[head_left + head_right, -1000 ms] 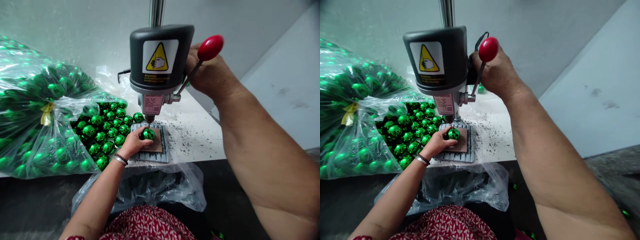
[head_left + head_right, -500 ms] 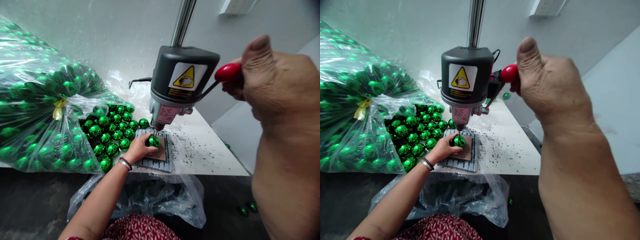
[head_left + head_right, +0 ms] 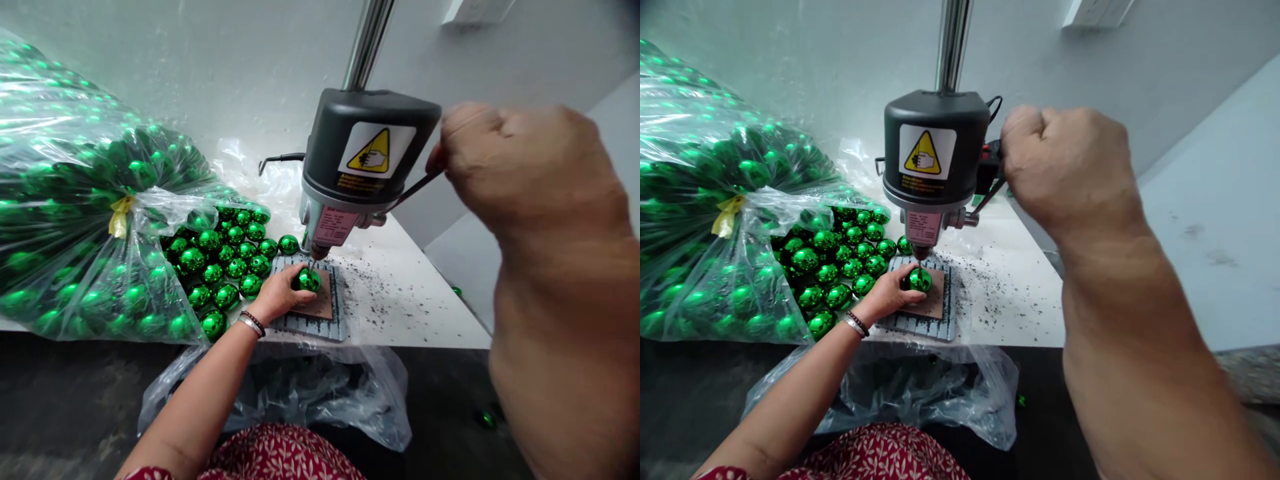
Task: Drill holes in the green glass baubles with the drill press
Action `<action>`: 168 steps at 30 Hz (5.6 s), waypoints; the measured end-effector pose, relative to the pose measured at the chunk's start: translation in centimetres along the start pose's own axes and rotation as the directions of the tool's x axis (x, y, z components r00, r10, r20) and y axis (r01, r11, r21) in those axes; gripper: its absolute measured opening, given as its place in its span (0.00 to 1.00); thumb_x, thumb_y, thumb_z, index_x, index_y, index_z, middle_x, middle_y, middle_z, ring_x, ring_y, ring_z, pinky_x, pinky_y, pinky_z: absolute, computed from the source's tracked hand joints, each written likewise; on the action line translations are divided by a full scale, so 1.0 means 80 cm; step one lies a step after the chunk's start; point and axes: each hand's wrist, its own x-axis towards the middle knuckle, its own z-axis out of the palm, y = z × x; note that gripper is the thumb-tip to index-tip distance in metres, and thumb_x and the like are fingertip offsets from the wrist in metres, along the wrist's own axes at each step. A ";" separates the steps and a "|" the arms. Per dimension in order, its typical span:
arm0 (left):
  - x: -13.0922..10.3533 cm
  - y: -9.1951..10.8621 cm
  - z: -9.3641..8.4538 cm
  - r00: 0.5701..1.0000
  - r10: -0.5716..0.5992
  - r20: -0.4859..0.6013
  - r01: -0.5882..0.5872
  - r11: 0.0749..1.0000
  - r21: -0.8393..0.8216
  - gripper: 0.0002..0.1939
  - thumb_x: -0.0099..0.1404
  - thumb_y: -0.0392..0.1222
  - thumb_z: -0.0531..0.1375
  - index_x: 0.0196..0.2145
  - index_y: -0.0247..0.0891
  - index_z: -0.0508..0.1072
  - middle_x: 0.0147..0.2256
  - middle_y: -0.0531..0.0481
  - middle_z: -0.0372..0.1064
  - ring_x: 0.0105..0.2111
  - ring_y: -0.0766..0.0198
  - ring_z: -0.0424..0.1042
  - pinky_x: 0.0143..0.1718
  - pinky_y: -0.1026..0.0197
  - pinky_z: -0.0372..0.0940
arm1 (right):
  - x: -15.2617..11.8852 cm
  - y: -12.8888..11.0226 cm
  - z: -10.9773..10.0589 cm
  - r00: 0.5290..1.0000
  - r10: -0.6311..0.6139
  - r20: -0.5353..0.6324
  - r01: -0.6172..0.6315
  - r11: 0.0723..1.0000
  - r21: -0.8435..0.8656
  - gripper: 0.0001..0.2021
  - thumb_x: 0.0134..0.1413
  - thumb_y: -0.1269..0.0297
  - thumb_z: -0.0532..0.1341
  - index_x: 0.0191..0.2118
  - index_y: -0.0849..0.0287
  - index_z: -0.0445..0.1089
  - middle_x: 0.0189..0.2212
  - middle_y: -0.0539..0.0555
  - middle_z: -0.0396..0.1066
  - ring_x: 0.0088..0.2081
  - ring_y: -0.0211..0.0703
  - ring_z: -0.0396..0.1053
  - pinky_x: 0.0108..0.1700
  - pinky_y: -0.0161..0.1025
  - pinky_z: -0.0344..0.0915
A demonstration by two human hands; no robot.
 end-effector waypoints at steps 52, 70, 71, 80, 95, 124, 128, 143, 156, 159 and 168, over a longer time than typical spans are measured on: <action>-0.002 0.000 0.001 1.000 0.016 -0.015 -0.016 1.000 0.027 0.37 0.52 0.47 0.68 0.59 0.42 0.65 0.55 0.45 0.68 0.54 0.53 0.68 0.56 0.54 0.61 | -0.158 -0.004 0.070 0.806 -0.039 -0.591 0.136 0.983 0.121 0.19 0.54 0.72 0.48 0.45 0.54 0.71 0.32 0.51 0.72 0.32 0.35 0.69 0.38 0.34 0.67; -0.064 0.015 -0.015 0.994 0.102 -0.039 -0.102 0.995 0.005 0.29 0.54 0.47 0.66 0.53 0.39 0.68 0.47 0.45 0.73 0.46 0.55 0.71 0.49 0.56 0.65 | -0.040 -0.030 0.023 0.919 0.165 -0.359 -0.052 0.951 0.304 0.22 0.52 0.72 0.43 0.34 0.62 0.76 0.28 0.49 0.72 0.31 0.28 0.66 0.34 0.34 0.54; -0.077 0.016 -0.019 0.992 0.120 0.040 -0.120 0.993 0.003 0.31 0.54 0.48 0.67 0.54 0.39 0.67 0.48 0.45 0.72 0.47 0.54 0.71 0.49 0.56 0.65 | -0.041 -0.030 0.023 0.924 0.177 -0.339 -0.070 0.950 0.304 0.22 0.52 0.71 0.43 0.34 0.62 0.76 0.28 0.48 0.72 0.31 0.28 0.66 0.34 0.34 0.53; -0.108 0.002 -0.062 0.992 0.062 -0.106 -0.021 0.937 0.350 0.23 0.63 0.49 0.59 0.55 0.41 0.67 0.54 0.42 0.68 0.49 0.55 0.71 0.50 0.55 0.65 | -0.042 -0.030 0.023 0.929 0.136 -0.343 -0.026 0.952 0.305 0.21 0.53 0.76 0.44 0.34 0.65 0.76 0.29 0.53 0.71 0.31 0.29 0.65 0.35 0.33 0.55; -0.063 0.001 -0.079 0.995 0.012 -0.102 0.069 0.662 0.746 0.27 0.56 0.37 0.60 0.54 0.36 0.65 0.49 0.37 0.67 0.49 0.45 0.67 0.49 0.45 0.61 | -0.045 -0.027 0.025 0.942 0.144 -0.305 0.002 0.902 0.432 0.20 0.55 0.75 0.43 0.34 0.67 0.73 0.29 0.54 0.68 0.34 0.30 0.67 0.40 0.32 0.58; -0.043 0.024 -0.022 0.966 -0.246 -0.074 0.168 0.822 -0.544 0.27 0.53 0.49 0.65 0.48 0.35 0.68 0.38 0.49 0.70 0.30 0.69 0.67 0.28 0.68 0.61 | -0.043 -0.029 0.019 0.968 0.172 -0.185 -0.048 0.844 0.534 0.16 0.59 0.72 0.46 0.37 0.71 0.70 0.23 0.47 0.54 0.27 0.24 0.48 0.36 0.28 0.47; -0.031 0.026 -0.019 0.950 -0.305 -0.071 0.232 0.838 -0.494 0.29 0.54 0.50 0.64 0.49 0.32 0.68 0.34 0.50 0.69 0.24 0.72 0.64 0.23 0.68 0.58 | -0.042 -0.030 0.015 0.974 0.163 -0.160 -0.058 0.853 0.519 0.16 0.61 0.72 0.45 0.38 0.71 0.70 0.25 0.47 0.56 0.27 0.23 0.49 0.37 0.28 0.47; -0.013 0.018 -0.006 0.965 -0.186 -0.183 0.168 0.980 -0.109 0.29 0.51 0.49 0.67 0.50 0.38 0.71 0.37 0.49 0.73 0.35 0.63 0.70 0.39 0.62 0.65 | -0.046 -0.026 0.010 0.983 0.143 -0.114 -0.075 0.882 0.465 0.20 0.61 0.68 0.40 0.41 0.66 0.69 0.35 0.47 0.65 0.39 0.25 0.62 0.45 0.26 0.53; -0.014 0.034 0.001 0.988 -0.113 -0.104 0.124 0.987 0.105 0.32 0.52 0.47 0.66 0.55 0.40 0.69 0.37 0.52 0.73 0.36 0.62 0.72 0.40 0.64 0.65 | -0.046 -0.025 0.009 0.980 0.143 -0.141 -0.057 0.871 0.488 0.17 0.60 0.66 0.44 0.35 0.66 0.69 0.27 0.48 0.59 0.34 0.26 0.60 0.42 0.29 0.54; -0.015 0.033 0.002 0.986 -0.123 -0.113 0.136 0.984 0.117 0.32 0.52 0.48 0.66 0.55 0.41 0.69 0.39 0.51 0.74 0.37 0.61 0.72 0.39 0.63 0.65 | -0.050 -0.021 0.012 0.974 0.140 -0.179 -0.037 0.876 0.482 0.15 0.60 0.64 0.46 0.29 0.64 0.65 0.24 0.48 0.56 0.32 0.27 0.59 0.40 0.31 0.53; -0.014 0.023 0.006 0.987 -0.111 -0.116 0.114 0.993 0.028 0.35 0.51 0.47 0.67 0.57 0.39 0.68 0.47 0.46 0.73 0.44 0.55 0.71 0.47 0.57 0.64 | -0.094 -0.015 0.026 0.910 0.057 -0.411 0.109 0.922 0.371 0.18 0.58 0.57 0.49 0.23 0.64 0.60 0.20 0.48 0.56 0.25 0.26 0.50 0.31 0.31 0.48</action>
